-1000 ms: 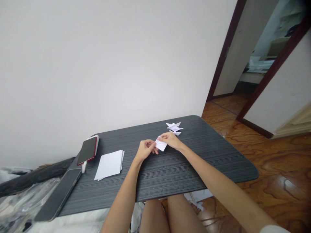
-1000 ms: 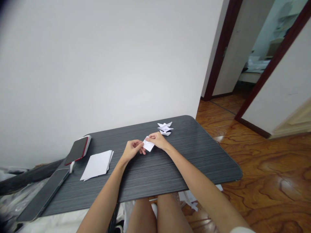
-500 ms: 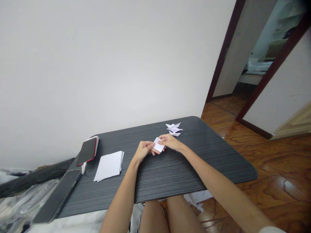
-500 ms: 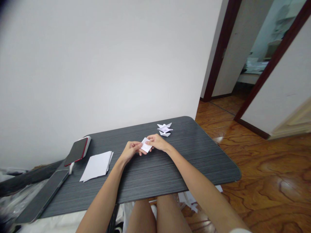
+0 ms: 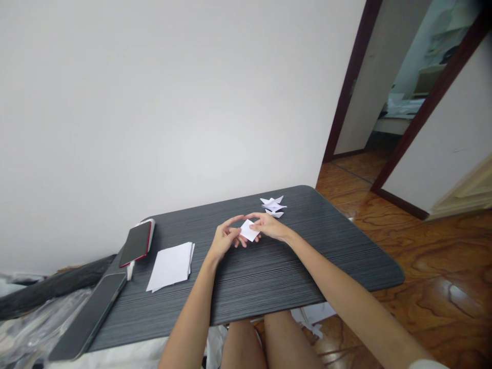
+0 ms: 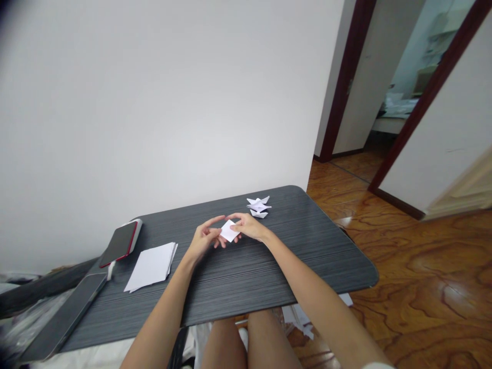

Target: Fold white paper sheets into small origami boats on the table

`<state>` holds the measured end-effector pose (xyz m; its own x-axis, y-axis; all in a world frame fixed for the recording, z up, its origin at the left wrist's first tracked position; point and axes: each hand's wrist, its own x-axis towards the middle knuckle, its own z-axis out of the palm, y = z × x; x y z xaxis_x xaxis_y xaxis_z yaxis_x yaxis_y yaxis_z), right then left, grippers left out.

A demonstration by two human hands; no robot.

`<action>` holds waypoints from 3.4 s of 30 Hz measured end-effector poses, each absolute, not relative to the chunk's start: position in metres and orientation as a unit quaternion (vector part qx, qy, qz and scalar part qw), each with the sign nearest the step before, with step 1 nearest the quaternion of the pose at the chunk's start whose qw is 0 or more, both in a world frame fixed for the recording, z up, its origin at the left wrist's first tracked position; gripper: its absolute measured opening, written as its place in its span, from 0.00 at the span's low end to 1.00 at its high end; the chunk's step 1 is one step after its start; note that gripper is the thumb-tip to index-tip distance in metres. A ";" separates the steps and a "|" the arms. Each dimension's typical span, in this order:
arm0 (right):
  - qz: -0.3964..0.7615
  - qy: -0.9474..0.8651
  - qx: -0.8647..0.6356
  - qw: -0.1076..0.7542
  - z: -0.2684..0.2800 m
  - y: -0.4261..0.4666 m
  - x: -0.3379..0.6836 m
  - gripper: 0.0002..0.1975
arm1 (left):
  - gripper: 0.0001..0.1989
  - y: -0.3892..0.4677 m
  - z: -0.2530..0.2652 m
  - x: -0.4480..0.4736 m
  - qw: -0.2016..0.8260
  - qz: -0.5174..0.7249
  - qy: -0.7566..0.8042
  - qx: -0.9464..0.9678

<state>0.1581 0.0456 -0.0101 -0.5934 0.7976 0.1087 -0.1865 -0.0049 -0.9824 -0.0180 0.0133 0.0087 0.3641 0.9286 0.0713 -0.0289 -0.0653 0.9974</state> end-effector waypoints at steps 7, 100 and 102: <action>0.732 -0.569 -0.150 0.345 0.005 0.040 0.169 0.30 | 0.25 0.012 0.010 -0.018 0.566 0.478 0.386 0.550; 0.475 -0.720 -0.329 0.384 -0.003 0.034 0.153 0.08 | 0.12 0.010 0.000 -0.014 0.478 0.438 0.412 0.640; 0.478 -0.725 -0.324 0.376 -0.005 0.035 0.152 0.09 | 0.13 0.010 -0.002 -0.013 0.468 0.443 0.424 0.637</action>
